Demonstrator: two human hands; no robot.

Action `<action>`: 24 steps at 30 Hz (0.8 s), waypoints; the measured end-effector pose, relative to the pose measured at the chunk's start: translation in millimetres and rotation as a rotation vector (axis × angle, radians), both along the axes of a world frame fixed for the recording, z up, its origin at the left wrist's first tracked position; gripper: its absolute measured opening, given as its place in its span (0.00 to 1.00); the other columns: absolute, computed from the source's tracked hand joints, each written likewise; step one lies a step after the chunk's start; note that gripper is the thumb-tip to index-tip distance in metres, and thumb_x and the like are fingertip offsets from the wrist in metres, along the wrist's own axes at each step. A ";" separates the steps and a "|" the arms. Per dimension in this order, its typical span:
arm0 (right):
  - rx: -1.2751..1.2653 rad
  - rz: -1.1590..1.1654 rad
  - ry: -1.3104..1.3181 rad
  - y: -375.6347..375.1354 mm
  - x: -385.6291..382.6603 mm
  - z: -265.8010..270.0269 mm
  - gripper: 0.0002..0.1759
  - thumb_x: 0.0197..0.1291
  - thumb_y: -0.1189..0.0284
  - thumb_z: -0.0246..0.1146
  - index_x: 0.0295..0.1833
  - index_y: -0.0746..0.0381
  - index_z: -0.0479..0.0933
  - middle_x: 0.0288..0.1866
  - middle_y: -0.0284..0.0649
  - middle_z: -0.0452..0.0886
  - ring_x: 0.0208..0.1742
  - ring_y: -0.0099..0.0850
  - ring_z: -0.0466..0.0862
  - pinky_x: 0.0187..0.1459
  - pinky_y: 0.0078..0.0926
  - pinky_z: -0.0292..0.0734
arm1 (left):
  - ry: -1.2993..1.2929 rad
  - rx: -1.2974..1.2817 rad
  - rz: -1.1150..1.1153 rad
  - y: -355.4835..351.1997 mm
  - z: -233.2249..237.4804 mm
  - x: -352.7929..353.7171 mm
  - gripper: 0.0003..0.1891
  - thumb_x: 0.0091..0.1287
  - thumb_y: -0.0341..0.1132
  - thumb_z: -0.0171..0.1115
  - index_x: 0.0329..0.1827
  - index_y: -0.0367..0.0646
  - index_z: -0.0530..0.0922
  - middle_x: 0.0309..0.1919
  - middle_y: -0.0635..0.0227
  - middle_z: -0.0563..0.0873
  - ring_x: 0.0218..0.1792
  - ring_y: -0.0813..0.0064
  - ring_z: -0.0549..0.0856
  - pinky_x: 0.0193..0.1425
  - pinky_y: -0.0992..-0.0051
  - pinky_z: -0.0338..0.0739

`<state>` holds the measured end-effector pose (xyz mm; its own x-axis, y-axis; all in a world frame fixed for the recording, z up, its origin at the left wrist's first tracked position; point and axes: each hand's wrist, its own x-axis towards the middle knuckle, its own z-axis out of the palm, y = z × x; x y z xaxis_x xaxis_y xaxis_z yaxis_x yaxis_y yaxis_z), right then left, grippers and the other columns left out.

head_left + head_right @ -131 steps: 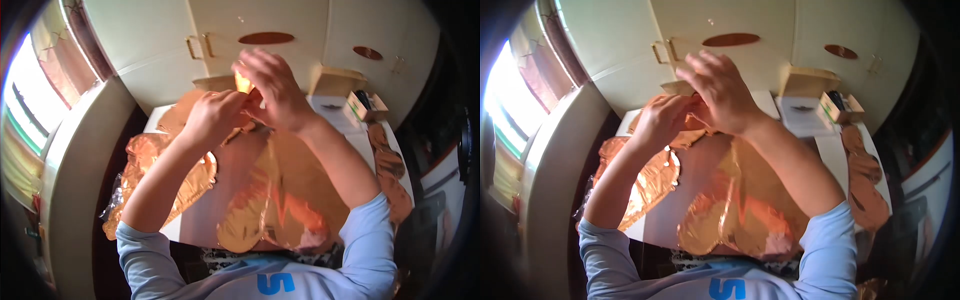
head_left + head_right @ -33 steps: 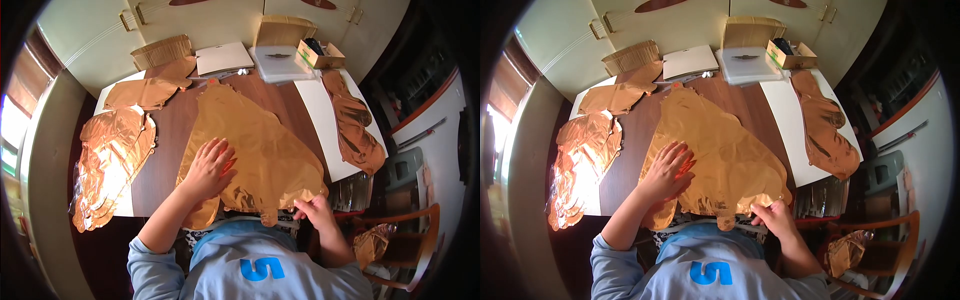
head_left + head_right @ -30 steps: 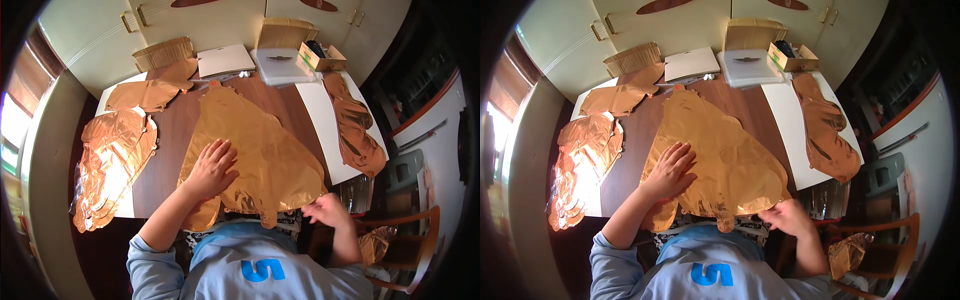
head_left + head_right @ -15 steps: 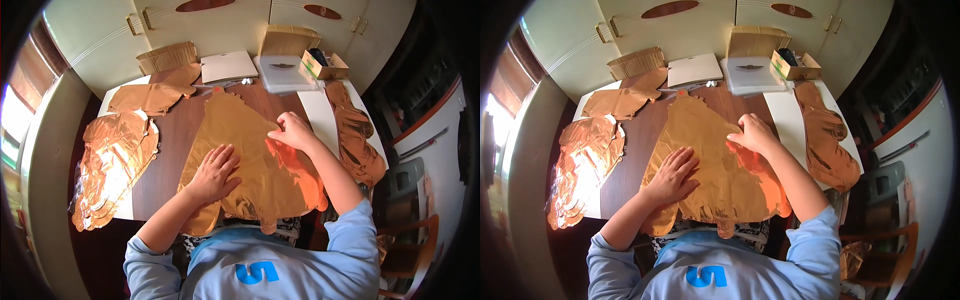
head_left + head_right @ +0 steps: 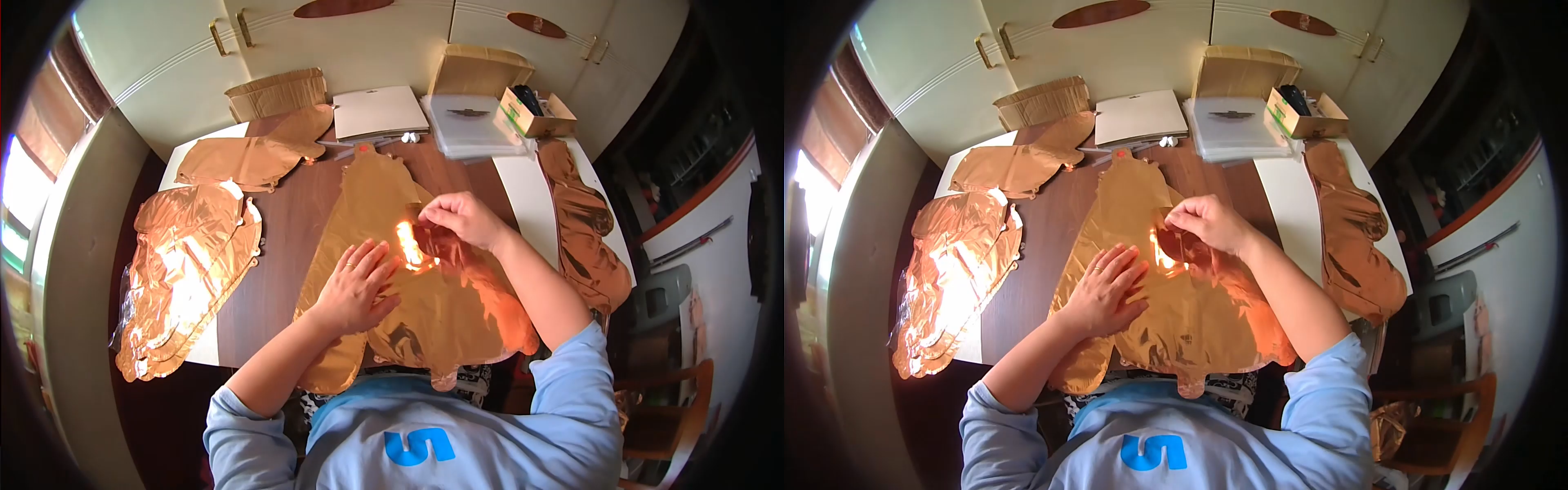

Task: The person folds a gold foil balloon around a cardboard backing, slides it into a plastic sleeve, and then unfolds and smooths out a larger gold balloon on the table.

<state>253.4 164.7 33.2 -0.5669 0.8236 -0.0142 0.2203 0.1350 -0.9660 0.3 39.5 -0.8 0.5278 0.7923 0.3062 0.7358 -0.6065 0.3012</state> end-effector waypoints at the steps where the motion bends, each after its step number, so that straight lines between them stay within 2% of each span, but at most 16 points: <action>1: 0.129 -0.038 -0.008 -5.8 -0.3 -0.9 0.09 0.70 0.73 0.62 0.44 0.68 0.84 0.37 0.36 0.87 0.40 0.21 0.84 0.44 0.21 0.78 | -0.002 0.005 0.003 -0.6 -0.9 0.2 0.33 0.63 0.50 0.67 0.69 0.45 0.73 0.72 0.52 0.70 0.74 0.49 0.66 0.77 0.50 0.59; 2: 0.452 -0.062 -0.197 -4.6 7.8 -5.9 0.10 0.66 0.75 0.62 0.50 0.65 0.83 0.43 0.42 0.88 0.47 0.33 0.87 0.53 0.28 0.78 | -0.005 0.010 0.010 -0.2 -1.6 0.4 0.33 0.62 0.49 0.69 0.68 0.45 0.73 0.71 0.53 0.70 0.74 0.49 0.66 0.77 0.50 0.60; 5: 0.992 -0.098 -0.344 -6.0 21.2 -21.4 0.14 0.60 0.75 0.66 0.51 0.63 0.83 0.53 0.44 0.85 0.56 0.41 0.83 0.60 0.36 0.75 | -0.011 -0.005 0.020 -2.4 2.3 0.7 0.33 0.62 0.49 0.68 0.69 0.45 0.73 0.71 0.53 0.70 0.74 0.49 0.66 0.77 0.50 0.59; 6: 0.908 -0.065 -0.368 -10.9 20.5 -23.6 0.20 0.57 0.74 0.67 0.57 0.61 0.81 0.60 0.43 0.81 0.65 0.44 0.78 0.67 0.43 0.69 | -0.007 -0.007 0.023 -2.9 2.5 0.8 0.33 0.62 0.50 0.68 0.69 0.45 0.73 0.72 0.53 0.70 0.74 0.49 0.66 0.77 0.50 0.59; 7: 0.826 -0.066 -0.383 -18.7 17.9 -21.7 0.22 0.57 0.73 0.67 0.59 0.60 0.80 0.63 0.42 0.80 0.67 0.43 0.76 0.68 0.44 0.68 | -0.002 -0.008 0.025 -2.5 2.6 1.2 0.33 0.62 0.50 0.67 0.69 0.45 0.73 0.72 0.53 0.70 0.74 0.50 0.66 0.77 0.50 0.59; 9: 0.986 0.060 -0.473 -14.2 13.3 -32.6 0.22 0.59 0.71 0.66 0.60 0.60 0.79 0.67 0.41 0.78 0.70 0.42 0.74 0.71 0.45 0.65 | 0.000 -0.011 0.023 -1.1 3.7 2.3 0.33 0.63 0.50 0.67 0.69 0.45 0.73 0.72 0.53 0.70 0.74 0.50 0.66 0.78 0.50 0.58; 10: 0.973 0.096 -0.515 -13.1 12.4 -37.7 0.24 0.63 0.66 0.64 0.64 0.61 0.77 0.72 0.41 0.74 0.72 0.42 0.71 0.73 0.46 0.62 | -0.001 -0.016 0.022 -1.4 4.3 2.2 0.33 0.63 0.50 0.67 0.69 0.45 0.73 0.72 0.53 0.70 0.74 0.50 0.66 0.78 0.50 0.58; 17: 0.923 0.170 -0.634 -13.5 10.8 -38.4 0.30 0.69 0.57 0.59 0.72 0.60 0.70 0.77 0.43 0.67 0.78 0.42 0.64 0.76 0.48 0.55 | 0.016 -0.018 0.015 -1.1 6.9 1.4 0.33 0.65 0.52 0.64 0.69 0.43 0.72 0.72 0.53 0.70 0.74 0.49 0.67 0.77 0.50 0.59; 20: 0.895 0.196 -0.670 -13.8 10.9 -37.2 0.33 0.69 0.55 0.59 0.75 0.59 0.65 0.79 0.44 0.63 0.80 0.44 0.59 0.78 0.49 0.52 | -0.022 -0.030 0.009 -1.0 7.4 1.0 0.34 0.63 0.49 0.67 0.69 0.41 0.72 0.71 0.50 0.71 0.73 0.48 0.67 0.77 0.51 0.59; 23: 0.881 0.217 -0.696 -11.3 11.6 -35.9 0.37 0.68 0.53 0.60 0.77 0.58 0.62 0.80 0.44 0.60 0.81 0.44 0.57 0.79 0.50 0.50 | -0.238 -0.131 -0.039 6.3 9.7 -5.8 0.34 0.64 0.48 0.67 0.69 0.39 0.71 0.71 0.48 0.70 0.73 0.47 0.68 0.77 0.51 0.60; 24: 0.872 0.221 -0.703 -10.8 11.5 -34.2 0.37 0.68 0.52 0.60 0.77 0.58 0.62 0.81 0.44 0.60 0.81 0.44 0.57 0.79 0.50 0.50 | -0.212 -0.086 -0.034 10.3 16.3 -4.4 0.34 0.64 0.48 0.67 0.69 0.38 0.71 0.71 0.47 0.70 0.72 0.47 0.68 0.77 0.51 0.60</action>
